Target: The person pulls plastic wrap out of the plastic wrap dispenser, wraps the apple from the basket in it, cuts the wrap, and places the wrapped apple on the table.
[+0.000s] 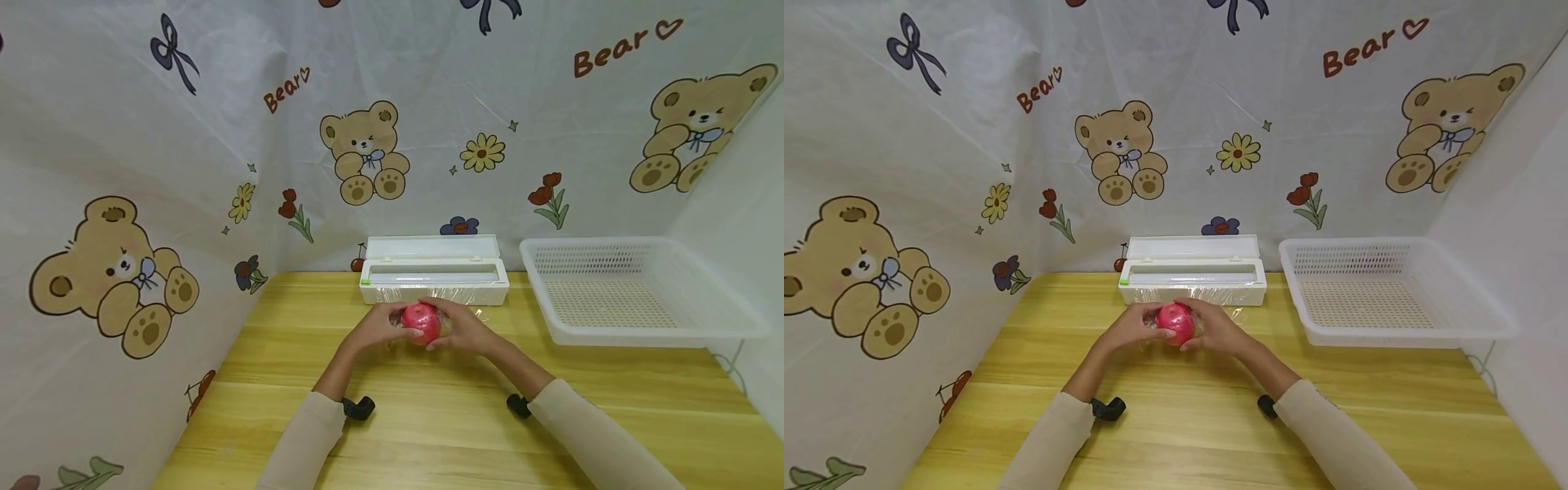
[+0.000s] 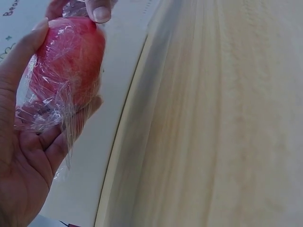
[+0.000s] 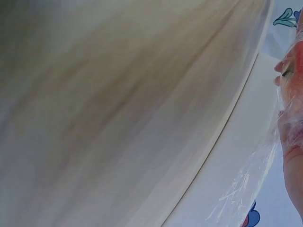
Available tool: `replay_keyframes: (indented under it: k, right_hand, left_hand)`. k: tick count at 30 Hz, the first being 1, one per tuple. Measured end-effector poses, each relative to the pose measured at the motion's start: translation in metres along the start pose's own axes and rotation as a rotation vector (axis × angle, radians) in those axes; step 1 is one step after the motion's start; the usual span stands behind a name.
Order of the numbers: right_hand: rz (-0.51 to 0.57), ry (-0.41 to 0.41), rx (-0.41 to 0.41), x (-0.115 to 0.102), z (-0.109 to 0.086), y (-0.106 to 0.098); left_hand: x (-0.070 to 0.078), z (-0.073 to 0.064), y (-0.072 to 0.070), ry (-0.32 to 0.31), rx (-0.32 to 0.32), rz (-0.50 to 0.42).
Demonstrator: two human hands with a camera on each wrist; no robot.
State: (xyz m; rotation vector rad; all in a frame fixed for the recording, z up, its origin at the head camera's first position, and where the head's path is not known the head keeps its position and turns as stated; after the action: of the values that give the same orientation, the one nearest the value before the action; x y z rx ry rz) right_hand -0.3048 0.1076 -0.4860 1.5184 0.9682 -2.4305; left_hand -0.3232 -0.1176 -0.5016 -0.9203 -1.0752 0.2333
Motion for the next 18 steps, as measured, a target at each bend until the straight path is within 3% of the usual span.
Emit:
replay_keyframes:
  k: [10,18]
  right_hand:
    - [-0.044,-0.022,-0.028,-0.001,0.001,-0.001]
    - [-0.089,-0.027,-0.063,-0.005,0.004,-0.004]
  left_hand:
    - [-0.008,-0.003,0.007,-0.010,0.022,-0.030]
    - [-0.006,-0.006,0.011,0.002,0.057,-0.003]
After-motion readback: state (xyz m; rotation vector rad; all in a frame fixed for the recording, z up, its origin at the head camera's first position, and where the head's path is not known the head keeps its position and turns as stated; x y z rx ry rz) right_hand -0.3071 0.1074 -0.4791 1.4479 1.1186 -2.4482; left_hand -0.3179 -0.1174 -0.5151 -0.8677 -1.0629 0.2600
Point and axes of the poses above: each hand's wrist, its own z-axis towards the middle knuckle, its own y-axis out of the palm, x = y × z, the point moved 2 cm from there along z, towards the middle knuckle, and after that the axes turned 14 degrees about z, right-handed, at the moved point
